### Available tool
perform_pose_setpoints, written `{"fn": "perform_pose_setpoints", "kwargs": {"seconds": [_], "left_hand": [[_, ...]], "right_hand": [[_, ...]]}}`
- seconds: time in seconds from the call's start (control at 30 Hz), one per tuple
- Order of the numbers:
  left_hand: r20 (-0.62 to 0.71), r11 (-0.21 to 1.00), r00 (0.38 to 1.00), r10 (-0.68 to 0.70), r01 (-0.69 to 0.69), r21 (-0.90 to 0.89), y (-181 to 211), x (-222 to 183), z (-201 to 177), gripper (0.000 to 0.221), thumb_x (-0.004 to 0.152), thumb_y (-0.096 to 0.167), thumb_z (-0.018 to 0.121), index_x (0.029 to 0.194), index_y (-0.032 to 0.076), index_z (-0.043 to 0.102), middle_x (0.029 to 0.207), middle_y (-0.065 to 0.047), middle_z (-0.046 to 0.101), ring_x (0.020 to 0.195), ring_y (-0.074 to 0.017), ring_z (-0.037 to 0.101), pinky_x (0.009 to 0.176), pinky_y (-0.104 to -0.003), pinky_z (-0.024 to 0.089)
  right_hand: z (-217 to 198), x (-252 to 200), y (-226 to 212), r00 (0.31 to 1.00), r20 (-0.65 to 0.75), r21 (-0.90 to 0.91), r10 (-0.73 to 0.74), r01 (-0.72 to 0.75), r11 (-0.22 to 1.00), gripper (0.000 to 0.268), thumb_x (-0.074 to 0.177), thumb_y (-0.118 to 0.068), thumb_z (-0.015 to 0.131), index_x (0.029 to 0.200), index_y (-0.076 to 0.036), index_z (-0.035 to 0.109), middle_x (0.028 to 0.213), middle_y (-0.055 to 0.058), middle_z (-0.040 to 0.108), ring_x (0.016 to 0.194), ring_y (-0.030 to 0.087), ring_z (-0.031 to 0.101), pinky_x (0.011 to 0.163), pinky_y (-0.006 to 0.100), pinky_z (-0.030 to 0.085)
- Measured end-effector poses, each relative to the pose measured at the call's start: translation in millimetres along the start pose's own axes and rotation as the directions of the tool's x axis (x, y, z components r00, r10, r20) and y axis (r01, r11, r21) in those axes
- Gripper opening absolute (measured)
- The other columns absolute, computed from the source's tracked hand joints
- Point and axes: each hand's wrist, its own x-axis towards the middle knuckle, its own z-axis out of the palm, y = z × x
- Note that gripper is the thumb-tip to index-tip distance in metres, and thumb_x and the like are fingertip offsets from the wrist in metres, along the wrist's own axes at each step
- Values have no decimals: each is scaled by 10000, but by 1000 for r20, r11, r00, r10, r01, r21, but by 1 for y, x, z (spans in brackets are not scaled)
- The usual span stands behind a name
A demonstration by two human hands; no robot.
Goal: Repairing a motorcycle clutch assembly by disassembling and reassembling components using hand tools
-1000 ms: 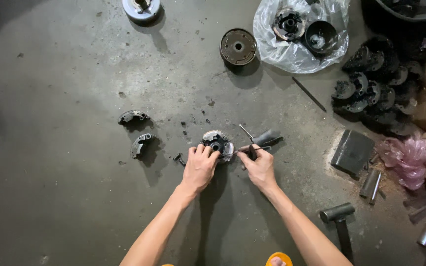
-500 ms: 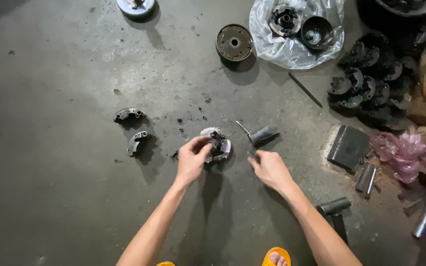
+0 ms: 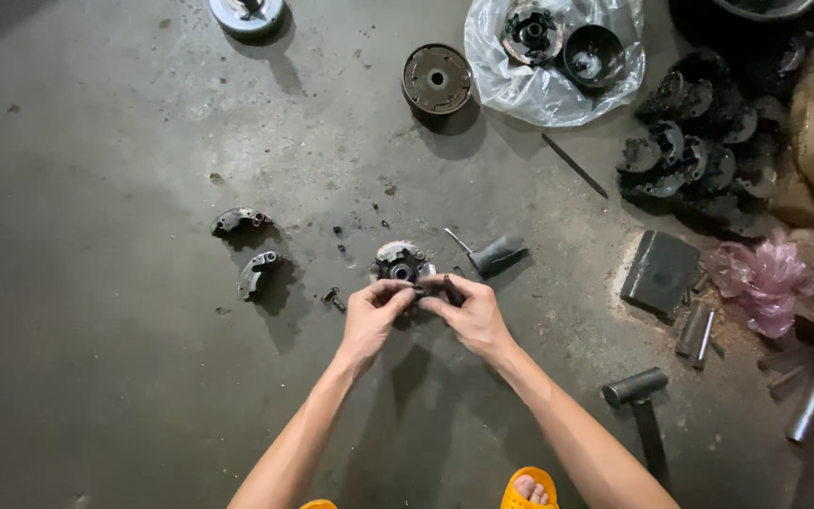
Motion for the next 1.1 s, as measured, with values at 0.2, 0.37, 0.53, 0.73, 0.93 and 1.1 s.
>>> {"fn": "perform_pose_setpoints", "kwargs": {"seconds": [0.2, 0.37, 0.53, 0.73, 0.93, 1.1], "left_hand": [[67, 930, 966, 251, -259, 261, 16, -9, -3, 143, 843, 60, 817, 966, 129, 843, 815, -63, 801, 743, -135, 743, 674, -291, 605], [202, 799, 891, 407, -454, 393, 32, -9, -5, 104, 866, 66, 787, 957, 111, 812, 833, -85, 791, 746, -213, 771, 682, -315, 620], [477, 348, 706, 524, -688, 637, 16, 8, -25, 227, 861, 24, 705, 1082, 55, 665, 958, -133, 674, 905, -332, 687, 794, -447, 552], [526, 7, 599, 603, -664, 748, 5, 21, -21, 117, 873, 200, 725, 974, 186, 668, 917, -9, 581, 921, -216, 551, 860, -388, 422], [561, -54, 591, 579, -659, 750, -12, 33, -22, 107, 872, 247, 713, 946, 231, 639, 906, 21, 557, 919, -207, 537, 875, -405, 413], [587, -123, 570, 575, -649, 751, -11, 34, -20, 53, 902, 256, 658, 925, 216, 632, 903, -6, 559, 925, -231, 545, 863, -426, 409]], "right_hand": [[-6, 15, 13, 995, 24, -24, 97, -96, 995, 160, 839, -139, 838, 978, -61, 827, 792, 126, 783, 789, 131, 653, 747, 339, 555], [-7, 19, 1, 988, 28, -70, 154, -152, 986, 152, 823, -155, 838, 926, -45, 822, 715, 132, 744, 715, 163, 626, 689, 360, 529], [-17, 22, -17, 956, -159, -192, 247, -275, 942, 260, 959, -262, 688, 771, -120, 796, 549, 87, 657, 496, 171, 567, 548, 312, 484], [-27, 5, -53, 977, -178, -299, 114, -165, 940, 400, 999, -309, 600, 766, -26, 760, 762, 243, 727, 760, 404, 724, 735, 471, 546], [-24, 6, -40, 957, -111, -377, -269, 210, 902, 406, 1071, -224, 564, 692, -86, 615, 707, 116, 635, 686, 261, 657, 705, 350, 541], [-8, 14, -37, 910, -47, -386, -411, 363, 848, 252, 1035, -160, 620, 803, -105, 702, 784, 65, 705, 744, 244, 715, 732, 316, 572]]}}
